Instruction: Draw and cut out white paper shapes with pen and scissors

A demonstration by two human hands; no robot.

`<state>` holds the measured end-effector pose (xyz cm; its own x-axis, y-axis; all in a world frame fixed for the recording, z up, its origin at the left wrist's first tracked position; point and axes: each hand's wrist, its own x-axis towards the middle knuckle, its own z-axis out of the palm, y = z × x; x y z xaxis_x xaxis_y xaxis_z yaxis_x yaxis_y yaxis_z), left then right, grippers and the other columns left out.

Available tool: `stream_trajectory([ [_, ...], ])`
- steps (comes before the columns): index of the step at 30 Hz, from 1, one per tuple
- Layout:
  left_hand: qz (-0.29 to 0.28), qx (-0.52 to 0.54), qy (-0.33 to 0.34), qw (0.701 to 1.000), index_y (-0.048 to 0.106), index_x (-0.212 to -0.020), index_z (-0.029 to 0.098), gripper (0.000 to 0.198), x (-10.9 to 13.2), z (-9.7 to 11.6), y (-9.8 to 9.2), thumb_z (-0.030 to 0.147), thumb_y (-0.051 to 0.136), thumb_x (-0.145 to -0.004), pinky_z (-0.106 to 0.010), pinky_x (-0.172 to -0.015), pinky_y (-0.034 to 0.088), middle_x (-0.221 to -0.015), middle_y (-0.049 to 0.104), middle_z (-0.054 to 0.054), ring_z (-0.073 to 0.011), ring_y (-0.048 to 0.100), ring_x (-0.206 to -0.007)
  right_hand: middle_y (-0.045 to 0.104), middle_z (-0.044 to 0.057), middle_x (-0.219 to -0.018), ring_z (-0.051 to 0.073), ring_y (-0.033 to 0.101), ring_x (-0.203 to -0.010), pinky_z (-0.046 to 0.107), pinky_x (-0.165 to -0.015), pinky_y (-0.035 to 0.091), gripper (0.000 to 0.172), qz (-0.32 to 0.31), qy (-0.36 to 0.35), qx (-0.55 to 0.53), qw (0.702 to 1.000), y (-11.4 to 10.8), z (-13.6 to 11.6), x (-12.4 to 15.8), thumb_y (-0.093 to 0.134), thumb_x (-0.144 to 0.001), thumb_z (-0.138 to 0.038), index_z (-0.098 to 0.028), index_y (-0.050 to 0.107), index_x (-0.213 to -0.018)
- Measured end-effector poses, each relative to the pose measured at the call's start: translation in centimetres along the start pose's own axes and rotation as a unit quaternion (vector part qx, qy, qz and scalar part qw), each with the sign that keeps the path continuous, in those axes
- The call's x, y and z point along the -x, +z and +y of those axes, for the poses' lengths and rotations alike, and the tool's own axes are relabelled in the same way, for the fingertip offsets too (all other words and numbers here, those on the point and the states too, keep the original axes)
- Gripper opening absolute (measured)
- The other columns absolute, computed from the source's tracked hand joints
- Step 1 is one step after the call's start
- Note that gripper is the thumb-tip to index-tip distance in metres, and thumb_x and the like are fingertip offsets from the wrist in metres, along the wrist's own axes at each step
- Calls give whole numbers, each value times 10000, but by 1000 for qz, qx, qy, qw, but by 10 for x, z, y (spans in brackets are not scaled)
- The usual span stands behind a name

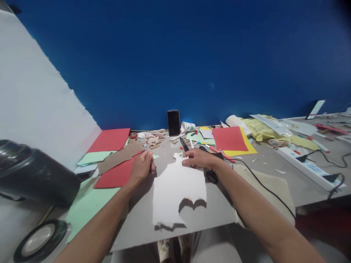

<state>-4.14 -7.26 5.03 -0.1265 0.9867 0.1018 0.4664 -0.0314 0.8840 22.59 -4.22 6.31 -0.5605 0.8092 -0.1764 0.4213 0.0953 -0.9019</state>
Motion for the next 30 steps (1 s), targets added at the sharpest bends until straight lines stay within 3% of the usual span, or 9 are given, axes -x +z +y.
stream_trajectory([
  [3, -17, -38, -3, 999, 441, -622, 249, 391, -1, 0, 0, 500, 418, -921, -268, -470, 386, -416, 491, 32, -147, 468, -389, 615, -28, -679, 133, 550, -640, 236, -595, 400, 289, -40, -19, 44, 998, 11, -2, -3, 716, -796, -454, -171, 697, -849],
  [6, 19, -43, 17, 999, 555, -727, 233, 231, -6, -8, 2, 436, 549, -836, -282, -554, 453, -573, 627, 9, -165, 574, -514, 637, -19, -705, 141, 570, -670, 240, -619, 397, 248, -38, -52, 116, 991, 25, -1, -9, 675, -850, -429, -182, 705, -844],
  [8, 52, -46, 42, 997, 608, -834, 232, 169, -10, -14, 2, 394, 584, -793, -294, -629, 482, -678, 683, 5, -179, 628, -614, 696, 13, -814, 157, 604, -746, 249, -666, 398, 222, 32, -67, 187, 979, 31, 2, -13, 643, -893, -398, -189, 715, -870],
  [10, 53, -70, 42, 995, 618, -797, 233, 235, -10, -15, 1, 448, 532, -839, -300, -627, 466, -569, 628, 18, -186, 601, -570, 731, 48, -945, 179, 625, -834, 264, -708, 392, 208, 141, -60, 265, 952, 30, 5, -16, 591, -941, -355, -196, 720, -912],
  [12, 16, -106, 25, 994, 591, -665, 234, 405, -8, -13, 1, 526, 435, -898, -305, -581, 424, -438, 533, 13, -191, 544, -489, 735, 67, -1003, 196, 629, -890, 279, -736, 388, 223, 227, -37, 321, 919, 24, 10, -18, 531, -978, -315, -199, 715, -933],
  [15, -66, -162, 48, 983, 546, -563, 229, 477, 1, -7, 3, 556, 448, -896, -307, -571, 386, -495, 588, -27, -202, 571, -536, 729, 78, -1032, 212, 624, -957, 293, -794, 402, 223, 270, -26, 357, 894, 12, 15, -22, 500, -990, -256, -194, 712, -962],
  [21, -223, -265, 69, 936, 655, -853, 240, 415, 20, 0, 10, 633, 677, -724, -313, -587, 397, -859, 707, -52, -248, 641, -747, 665, 152, -1194, 288, 528, -1153, 368, -983, 403, 277, 218, -94, 467, 852, 18, 17, -38, 593, -963, -309, -140, 722, -1139],
  [25, -238, -338, 105, 904, 664, -1022, 256, 578, 33, 8, 12, 636, 762, -597, -346, -654, 424, -1083, 658, -112, -326, 641, -941, 644, 198, -1186, 322, 495, -1178, 425, -1056, 366, 421, 190, -109, 537, 815, 28, 16, -47, 624, -950, -464, -91, 743, -1104],
  [30, -234, -357, 101, 899, 634, -1020, 234, 478, 41, 11, 16, 526, 731, -653, -368, -722, 423, -1109, 620, -124, -343, 611, -1013, 655, 168, -1165, 306, 518, -1139, 407, -1025, 395, 401, 189, -108, 535, 817, 29, 16, -49, 639, -941, -476, -111, 762, -1052],
])
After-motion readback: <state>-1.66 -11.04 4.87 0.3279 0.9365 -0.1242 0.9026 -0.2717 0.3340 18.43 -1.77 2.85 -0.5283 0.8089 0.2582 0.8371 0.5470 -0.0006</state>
